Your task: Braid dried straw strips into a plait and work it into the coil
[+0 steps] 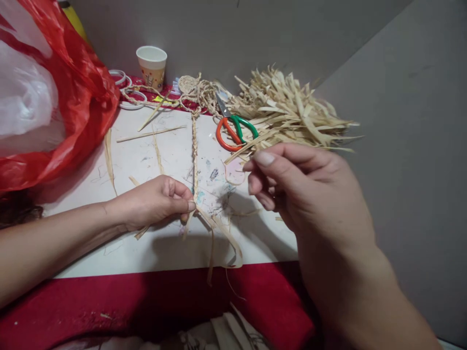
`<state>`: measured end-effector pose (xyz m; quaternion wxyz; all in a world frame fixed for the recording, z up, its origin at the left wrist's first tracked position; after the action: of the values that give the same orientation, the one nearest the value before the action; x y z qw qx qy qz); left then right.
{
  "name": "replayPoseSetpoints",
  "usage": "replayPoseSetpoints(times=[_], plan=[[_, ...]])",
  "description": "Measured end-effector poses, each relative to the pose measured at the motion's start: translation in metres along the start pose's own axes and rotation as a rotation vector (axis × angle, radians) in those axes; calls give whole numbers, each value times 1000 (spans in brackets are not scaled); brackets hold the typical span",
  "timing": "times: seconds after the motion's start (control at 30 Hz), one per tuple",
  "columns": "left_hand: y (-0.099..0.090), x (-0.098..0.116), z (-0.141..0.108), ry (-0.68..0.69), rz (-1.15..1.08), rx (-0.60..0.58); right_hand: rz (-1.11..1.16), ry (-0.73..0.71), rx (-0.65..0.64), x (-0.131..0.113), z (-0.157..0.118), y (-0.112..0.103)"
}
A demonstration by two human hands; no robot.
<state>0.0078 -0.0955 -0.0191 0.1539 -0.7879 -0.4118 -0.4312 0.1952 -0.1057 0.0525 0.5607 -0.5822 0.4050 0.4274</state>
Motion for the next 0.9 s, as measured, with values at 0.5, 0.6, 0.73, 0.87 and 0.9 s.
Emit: replayPoseSetpoints(times=[0.5, 0.6, 0.73, 0.87, 0.9], plan=[[2, 1, -9, 195, 84, 48, -430, -10, 50, -12, 94, -17], [1, -1, -7, 211, 73, 47, -480, -55, -59, 1, 113, 2], [-1, -7, -2, 206, 83, 80, -776, -364, -239, 18, 128, 32], [-1, -11, 3, 215, 76, 79, -962, -650, -566, 29, 121, 55], [0, -11, 4, 216, 68, 83, -959, -675, -602, 30, 120, 57]])
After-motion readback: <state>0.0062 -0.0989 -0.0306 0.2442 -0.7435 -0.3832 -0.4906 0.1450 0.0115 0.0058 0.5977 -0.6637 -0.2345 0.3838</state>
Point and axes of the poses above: each hand's wrist, its own z-axis towards the middle knuckle, its own y-axis out of the palm, x = y × z, the point moved 3 cm from there along z, towards the middle knuckle, and after that the axes turned 2 degrees about -z, right-handed, at the moved point
